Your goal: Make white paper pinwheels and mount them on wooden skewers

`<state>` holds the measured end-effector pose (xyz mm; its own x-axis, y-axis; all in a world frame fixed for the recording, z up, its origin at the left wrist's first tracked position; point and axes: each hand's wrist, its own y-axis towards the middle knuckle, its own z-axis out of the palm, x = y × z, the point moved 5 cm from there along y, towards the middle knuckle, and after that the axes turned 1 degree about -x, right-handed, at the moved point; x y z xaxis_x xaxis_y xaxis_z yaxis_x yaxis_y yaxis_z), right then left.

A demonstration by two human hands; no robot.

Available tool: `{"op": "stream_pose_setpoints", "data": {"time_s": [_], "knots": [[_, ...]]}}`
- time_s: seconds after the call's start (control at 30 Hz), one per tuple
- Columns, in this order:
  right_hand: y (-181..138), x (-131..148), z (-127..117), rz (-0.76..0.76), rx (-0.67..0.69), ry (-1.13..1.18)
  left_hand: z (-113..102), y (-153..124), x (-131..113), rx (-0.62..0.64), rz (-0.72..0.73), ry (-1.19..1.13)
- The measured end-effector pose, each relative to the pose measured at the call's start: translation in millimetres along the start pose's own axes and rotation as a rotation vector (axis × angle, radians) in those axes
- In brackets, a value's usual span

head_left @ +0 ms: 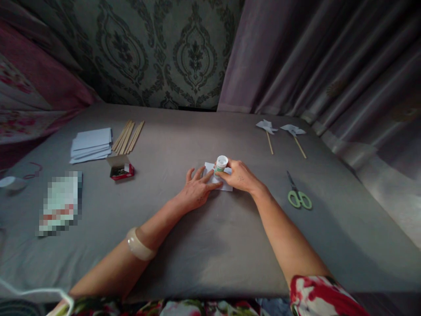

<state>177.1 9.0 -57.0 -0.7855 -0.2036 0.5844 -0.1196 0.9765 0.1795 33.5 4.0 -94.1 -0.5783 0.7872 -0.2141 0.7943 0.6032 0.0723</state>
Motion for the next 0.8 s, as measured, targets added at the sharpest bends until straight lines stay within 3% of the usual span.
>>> {"op": "stream_pose_setpoints", "data": {"time_s": [0.13, 0.5, 0.57, 0.7, 0.8], "knots": [[0, -1, 0, 0.026, 0.047, -0.006, -1, 0, -1, 0.024, 0.003, 0.003], [0, -4, -7, 0.021, 0.007, 0.0, 2, 0, 2, 0.0, -0.007, 0.013], [0, -7, -18, 0.044, -0.062, 0.106, 3, 0, 2, -0.015, 0.0, 0.021], [-3, -3, -48, -0.006, -0.263, 0.57, 5, 0, 4, -0.066, 0.033, 0.026], [-6, 6, -66, -0.068, -0.369, 0.815, -2, 0, 4, -0.183, 0.058, 0.005]]}}
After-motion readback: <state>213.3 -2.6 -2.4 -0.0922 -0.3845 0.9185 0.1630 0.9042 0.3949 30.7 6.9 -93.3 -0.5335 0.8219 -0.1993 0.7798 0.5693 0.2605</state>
